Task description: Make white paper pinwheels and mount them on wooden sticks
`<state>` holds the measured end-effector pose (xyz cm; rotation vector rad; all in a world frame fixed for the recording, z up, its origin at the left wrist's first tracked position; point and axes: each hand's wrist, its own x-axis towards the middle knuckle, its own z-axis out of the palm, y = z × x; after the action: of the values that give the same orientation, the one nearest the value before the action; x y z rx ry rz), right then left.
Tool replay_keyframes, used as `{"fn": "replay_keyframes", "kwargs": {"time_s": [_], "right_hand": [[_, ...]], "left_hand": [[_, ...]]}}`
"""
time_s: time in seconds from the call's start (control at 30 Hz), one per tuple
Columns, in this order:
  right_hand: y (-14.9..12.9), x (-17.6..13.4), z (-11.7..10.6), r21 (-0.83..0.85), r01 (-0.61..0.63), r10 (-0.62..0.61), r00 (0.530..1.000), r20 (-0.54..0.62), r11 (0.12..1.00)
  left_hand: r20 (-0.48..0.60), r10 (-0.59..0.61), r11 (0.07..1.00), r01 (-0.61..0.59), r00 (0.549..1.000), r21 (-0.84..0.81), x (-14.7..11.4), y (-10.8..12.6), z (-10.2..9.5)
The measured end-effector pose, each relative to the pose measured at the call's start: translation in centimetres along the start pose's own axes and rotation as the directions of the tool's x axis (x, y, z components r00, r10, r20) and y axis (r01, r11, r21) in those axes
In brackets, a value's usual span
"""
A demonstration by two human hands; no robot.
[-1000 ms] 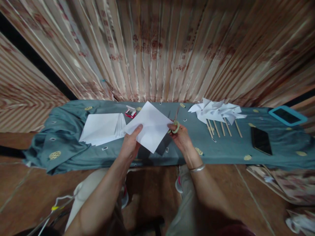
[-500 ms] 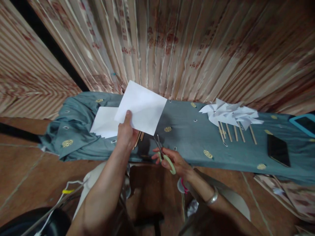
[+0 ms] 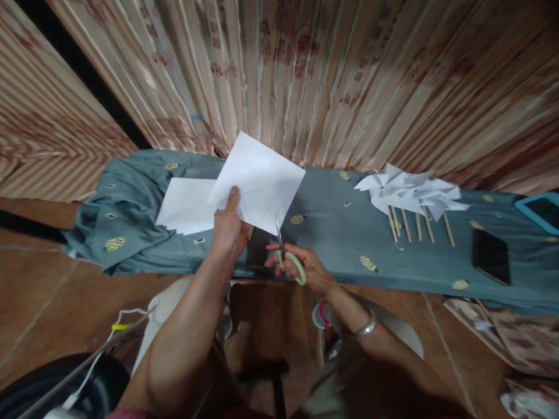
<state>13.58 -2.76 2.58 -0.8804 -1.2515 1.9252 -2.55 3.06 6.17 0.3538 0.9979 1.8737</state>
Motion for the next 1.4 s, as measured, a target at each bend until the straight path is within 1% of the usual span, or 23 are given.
{"fn": "replay_keyframes", "kwargs": {"time_s": [0.17,0.33,0.5,0.7,0.87,1.07,1.27,1.4], "right_hand": [[0.02,0.11,-0.01,0.010,0.003,-0.003,1.000,0.004,1.000],[0.04,0.10,0.01,0.004,0.003,-0.003,1.000,-0.010,1.000],[0.10,0.10,-0.12,-0.004,-0.001,0.001,1.000,-0.006,1.000],[0.36,0.13,-0.22,-0.034,0.016,-0.016,1.000,0.002,0.999],[0.56,0.22,-0.09,-0.019,0.024,-0.024,1.000,-0.006,1.000],[0.88,0.33,-0.19,0.008,-0.019,0.019,1.000,-0.019,1.000],[0.89,0.36,-0.13,0.009,-0.036,0.036,0.999,-0.041,0.999],[0.58,0.37,0.05,0.016,-0.056,0.057,0.997,-0.055,0.998]], "left_hand": [[0.001,0.013,1.000,-0.013,1.000,-0.016,0.00,-0.12,0.01],[0.021,-0.030,0.999,0.031,0.999,-0.028,-0.15,-0.19,-0.04],[0.009,-0.053,0.998,0.053,0.999,-0.030,-0.23,-0.18,-0.02],[0.019,-0.035,0.999,0.036,0.999,-0.029,-0.31,0.05,-0.01],[0.017,-0.015,0.999,0.015,1.000,-0.031,-0.12,0.08,-0.24],[-0.010,-0.010,1.000,0.010,1.000,-0.024,-0.09,0.15,-0.24],[0.012,-0.008,1.000,0.008,1.000,-0.019,-0.04,0.15,-0.36],[0.001,-0.012,1.000,0.012,1.000,-0.028,0.08,0.05,-0.48]]}}
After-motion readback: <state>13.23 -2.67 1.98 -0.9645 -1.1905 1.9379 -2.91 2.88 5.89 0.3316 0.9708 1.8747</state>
